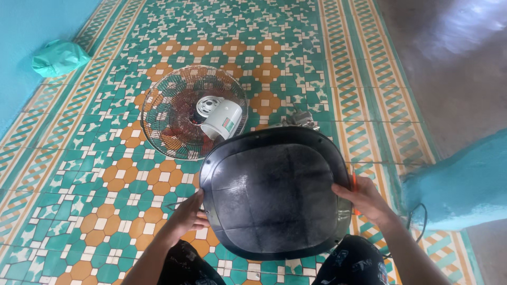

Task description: The person disassembles a white pedestal fan, removes the rear cover, and uses a screwdriver to adjust internal wiring and components. They then reassemble the fan by replacing the rear cover and securing it.

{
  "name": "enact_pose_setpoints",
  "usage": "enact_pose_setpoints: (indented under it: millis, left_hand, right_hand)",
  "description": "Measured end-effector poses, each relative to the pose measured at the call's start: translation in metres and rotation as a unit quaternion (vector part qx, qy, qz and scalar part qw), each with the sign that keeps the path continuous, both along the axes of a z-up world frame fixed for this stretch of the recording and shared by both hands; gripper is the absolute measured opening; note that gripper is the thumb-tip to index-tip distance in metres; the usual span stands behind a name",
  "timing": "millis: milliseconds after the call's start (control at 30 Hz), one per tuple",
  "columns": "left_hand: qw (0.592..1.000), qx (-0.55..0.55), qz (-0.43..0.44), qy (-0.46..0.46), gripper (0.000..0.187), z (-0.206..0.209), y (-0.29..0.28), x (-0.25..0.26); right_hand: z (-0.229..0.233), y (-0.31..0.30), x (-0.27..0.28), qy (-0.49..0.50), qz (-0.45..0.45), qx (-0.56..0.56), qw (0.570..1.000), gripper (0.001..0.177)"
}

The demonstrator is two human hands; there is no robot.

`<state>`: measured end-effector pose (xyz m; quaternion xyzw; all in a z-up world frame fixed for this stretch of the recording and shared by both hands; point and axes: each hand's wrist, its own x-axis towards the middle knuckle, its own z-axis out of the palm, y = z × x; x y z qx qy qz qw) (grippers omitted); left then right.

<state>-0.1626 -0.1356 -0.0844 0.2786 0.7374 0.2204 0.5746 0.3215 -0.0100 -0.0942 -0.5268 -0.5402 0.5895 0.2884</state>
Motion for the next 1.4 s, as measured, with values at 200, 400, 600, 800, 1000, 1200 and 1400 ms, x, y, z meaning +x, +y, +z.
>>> enact_pose_setpoints:
  millis: [200,400,600,800,1000,1200,1400]
  left_hand:
    - [0.988,-0.068,-0.045,0.13,0.077,0.037,0.013,-0.001]
    - [0.771,0.357,-0.161,0.502,0.09,0.101,0.049,0.036]
    - [0.767,0.472,-0.216,0.378,0.075,0.11,0.09,0.069]
    - [0.835,0.394,-0.216,0.317,0.058,0.097,0.077,0.066]
    - [0.731,0.521,-0.182,0.401,0.058,0.122,0.073,0.078]
    - [0.807,0.483,-0.157,0.303,0.047,0.133,0.05,0.075]
    - [0.82,0.553,-0.062,0.135,0.029,0.116,0.057,0.037]
  right_hand:
    - [0.033,0.006,-0.021,-0.073,-0.009,0.004,0.997,0.036]
    - [0.073,0.021,-0.044,-0.132,0.009,-0.016,0.991,0.041]
    - [0.082,-0.021,-0.106,-0.161,0.125,0.028,0.979,0.038]
    - [0.087,-0.053,-0.122,-0.193,0.14,0.083,0.968,0.037]
    - [0.106,-0.051,-0.107,-0.181,0.123,0.109,0.97,0.042]
    - [0.09,-0.064,-0.097,-0.035,0.151,0.145,0.977,0.043]
    - [0.077,-0.046,-0.03,0.093,-0.11,0.073,0.987,0.035]
